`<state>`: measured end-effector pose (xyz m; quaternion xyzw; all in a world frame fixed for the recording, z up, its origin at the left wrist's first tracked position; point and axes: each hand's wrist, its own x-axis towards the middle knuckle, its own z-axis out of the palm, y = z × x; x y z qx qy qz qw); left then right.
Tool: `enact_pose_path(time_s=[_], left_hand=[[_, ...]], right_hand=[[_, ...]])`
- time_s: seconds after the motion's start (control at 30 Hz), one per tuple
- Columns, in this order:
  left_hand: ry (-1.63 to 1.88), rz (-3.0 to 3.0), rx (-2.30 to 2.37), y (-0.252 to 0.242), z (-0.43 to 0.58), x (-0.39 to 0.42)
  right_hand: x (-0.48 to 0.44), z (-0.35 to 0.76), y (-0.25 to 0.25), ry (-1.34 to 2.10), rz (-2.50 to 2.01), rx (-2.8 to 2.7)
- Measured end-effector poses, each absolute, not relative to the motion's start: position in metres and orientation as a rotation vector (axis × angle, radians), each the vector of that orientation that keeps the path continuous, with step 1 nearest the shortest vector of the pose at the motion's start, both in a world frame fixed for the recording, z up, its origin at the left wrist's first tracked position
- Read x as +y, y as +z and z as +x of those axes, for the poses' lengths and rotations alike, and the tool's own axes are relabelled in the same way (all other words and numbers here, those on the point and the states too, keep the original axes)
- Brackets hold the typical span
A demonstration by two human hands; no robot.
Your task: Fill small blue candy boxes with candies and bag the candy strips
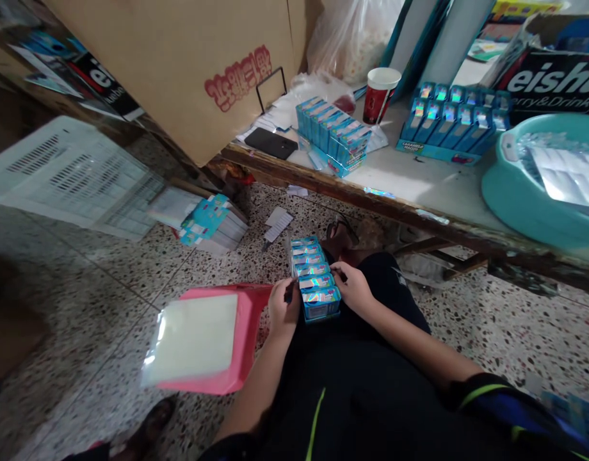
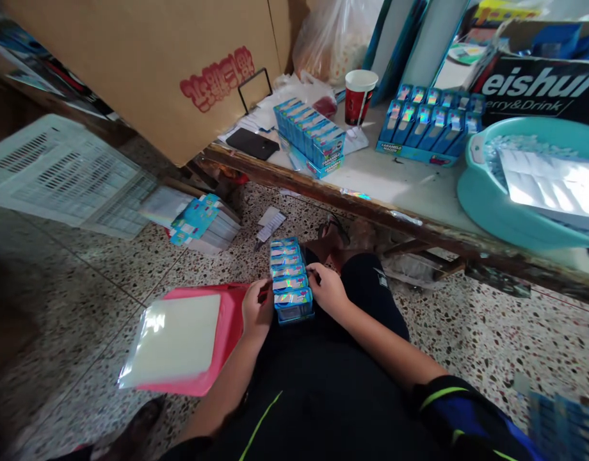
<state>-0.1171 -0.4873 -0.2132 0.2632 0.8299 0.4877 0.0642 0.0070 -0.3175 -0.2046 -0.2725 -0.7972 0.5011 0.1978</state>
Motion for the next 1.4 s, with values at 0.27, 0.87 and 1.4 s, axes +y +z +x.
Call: enact_pose_path(time_s=[0.27,0.87,1.4], left_hand=[[1.488,0.859,2.514,-0.203,-0.109,-0.486],[1.472,1.171,2.514,-0.166,-0.079,-0.51],[1.45,1.505,2.417,-0.15,-0.06,-0.542]], right_hand=[[-0.317,0.013,-0.198,1.26,-0.614,-2.257],[-0.33,0.054,-0.176,1.329,-0.464,-2.244],[-0.338,0.089,-0.152,1.333,-0.212,-2.332]])
